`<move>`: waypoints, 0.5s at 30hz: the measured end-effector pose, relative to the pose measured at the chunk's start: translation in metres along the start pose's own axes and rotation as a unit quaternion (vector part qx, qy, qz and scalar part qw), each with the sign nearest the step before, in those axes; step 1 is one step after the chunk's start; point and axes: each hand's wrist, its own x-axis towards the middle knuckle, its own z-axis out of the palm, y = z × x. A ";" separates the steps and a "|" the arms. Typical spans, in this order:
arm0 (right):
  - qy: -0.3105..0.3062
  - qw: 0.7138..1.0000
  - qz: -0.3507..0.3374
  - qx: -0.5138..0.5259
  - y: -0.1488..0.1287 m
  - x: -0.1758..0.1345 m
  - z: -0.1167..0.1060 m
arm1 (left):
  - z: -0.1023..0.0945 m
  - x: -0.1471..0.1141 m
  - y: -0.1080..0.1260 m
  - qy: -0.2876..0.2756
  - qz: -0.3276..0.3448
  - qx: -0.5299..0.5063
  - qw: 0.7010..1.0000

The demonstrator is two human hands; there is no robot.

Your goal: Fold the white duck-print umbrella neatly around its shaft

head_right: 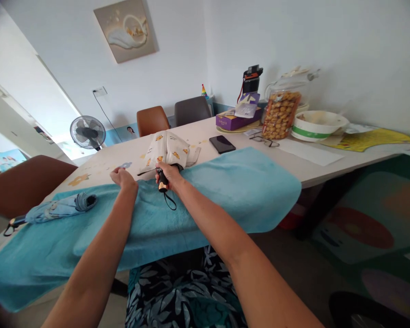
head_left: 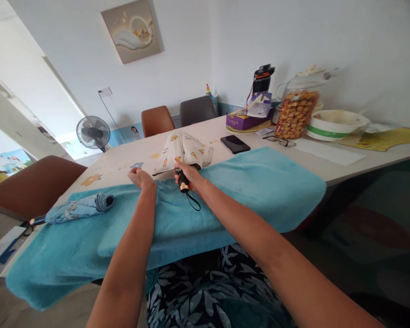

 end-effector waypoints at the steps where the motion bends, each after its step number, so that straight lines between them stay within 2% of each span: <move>1: 0.015 1.000 -0.010 -0.013 0.002 0.000 0.001 | 0.002 -0.005 0.002 0.015 0.056 0.028 0.998; 2: 0.032 0.999 -0.018 -0.035 0.004 0.001 0.002 | 0.005 -0.011 0.004 -0.002 0.110 0.049 0.993; 4: 0.063 0.992 -0.038 -0.101 0.008 0.000 0.005 | 0.013 -0.025 0.008 -0.114 0.175 0.059 0.976; 6: 0.072 0.982 -0.067 -0.160 0.012 -0.001 0.008 | 0.021 -0.037 0.008 -0.234 0.188 0.066 0.952; 8: 0.054 0.976 -0.091 -0.192 0.015 -0.003 0.009 | 0.026 -0.042 0.007 -0.312 0.174 0.081 0.931; 11: 0.015 0.973 -0.109 -0.202 0.017 -0.006 0.010 | 0.029 -0.037 0.008 -0.342 0.137 0.088 0.926; 15: -0.035 0.972 -0.079 -0.217 0.017 -0.010 0.008 | 0.027 -0.027 0.016 -0.288 0.076 0.074 0.952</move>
